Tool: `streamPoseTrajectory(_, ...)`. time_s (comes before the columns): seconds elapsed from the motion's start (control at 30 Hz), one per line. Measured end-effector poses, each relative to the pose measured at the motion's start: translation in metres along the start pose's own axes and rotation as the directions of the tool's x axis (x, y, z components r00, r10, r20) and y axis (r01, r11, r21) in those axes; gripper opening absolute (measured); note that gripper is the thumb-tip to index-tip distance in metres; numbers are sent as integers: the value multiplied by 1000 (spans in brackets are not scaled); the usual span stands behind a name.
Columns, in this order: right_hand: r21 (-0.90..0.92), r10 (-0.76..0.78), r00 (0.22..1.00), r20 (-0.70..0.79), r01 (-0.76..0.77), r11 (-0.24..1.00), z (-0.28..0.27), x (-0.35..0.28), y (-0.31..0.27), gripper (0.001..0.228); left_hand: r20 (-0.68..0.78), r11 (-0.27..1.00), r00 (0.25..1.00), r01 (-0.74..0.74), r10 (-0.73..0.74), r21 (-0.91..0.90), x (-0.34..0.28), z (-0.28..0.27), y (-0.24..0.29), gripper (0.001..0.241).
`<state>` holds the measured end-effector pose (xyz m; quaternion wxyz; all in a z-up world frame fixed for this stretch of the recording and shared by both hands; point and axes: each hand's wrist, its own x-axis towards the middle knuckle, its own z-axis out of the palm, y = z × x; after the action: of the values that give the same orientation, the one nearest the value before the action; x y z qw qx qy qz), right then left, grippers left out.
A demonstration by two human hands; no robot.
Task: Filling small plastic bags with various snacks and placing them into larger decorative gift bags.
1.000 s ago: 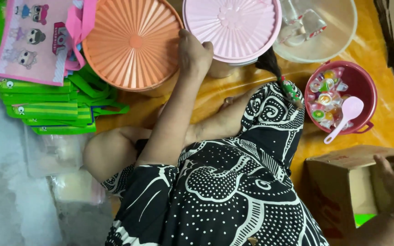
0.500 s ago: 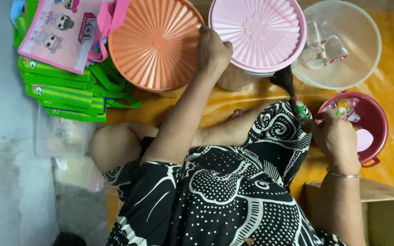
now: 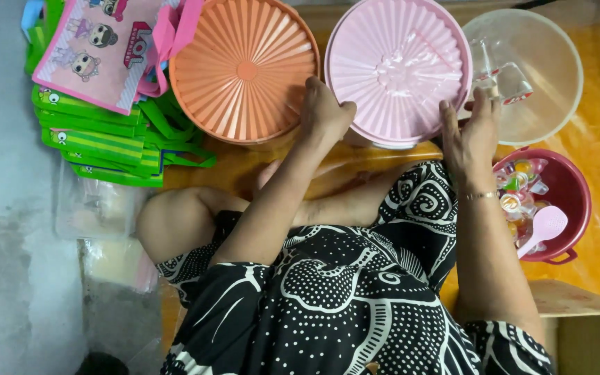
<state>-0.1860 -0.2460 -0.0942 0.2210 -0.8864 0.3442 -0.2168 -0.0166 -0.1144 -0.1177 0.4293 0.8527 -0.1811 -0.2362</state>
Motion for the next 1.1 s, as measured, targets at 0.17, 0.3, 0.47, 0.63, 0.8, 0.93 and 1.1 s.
streamPoseTrajectory(0.17,-204,119,992,-48,-127,971,49,46,63,32,37,974,995,98,-92,-204,-15,-7,-1,42)
streamPoseTrajectory(0.3,-277,188,972,-142,-221,935,60,55,75,29,67,982,994,101,-92,-159,-12,-11,-5,37)
streamPoseTrajectory(0.47,-243,105,964,-243,-165,956,45,51,59,23,23,997,997,-71,70,35,-20,-12,-4,38)
streamPoseTrajectory(0.63,-95,260,953,-156,-276,956,32,52,48,23,73,993,997,-13,22,-121,-17,-12,-2,29)
streamPoseTrajectory(0.8,-105,275,960,-57,-280,954,31,65,79,34,71,943,994,-52,79,-330,-22,-25,14,22)
streamPoseTrajectory(0.93,-36,274,962,18,-273,961,29,67,79,35,28,955,970,-233,242,-181,-14,-29,14,35)
streamPoseTrajectory(1.1,585,476,871,120,-449,676,-16,68,36,12,2,871,903,-414,430,-266,-8,-36,24,27)
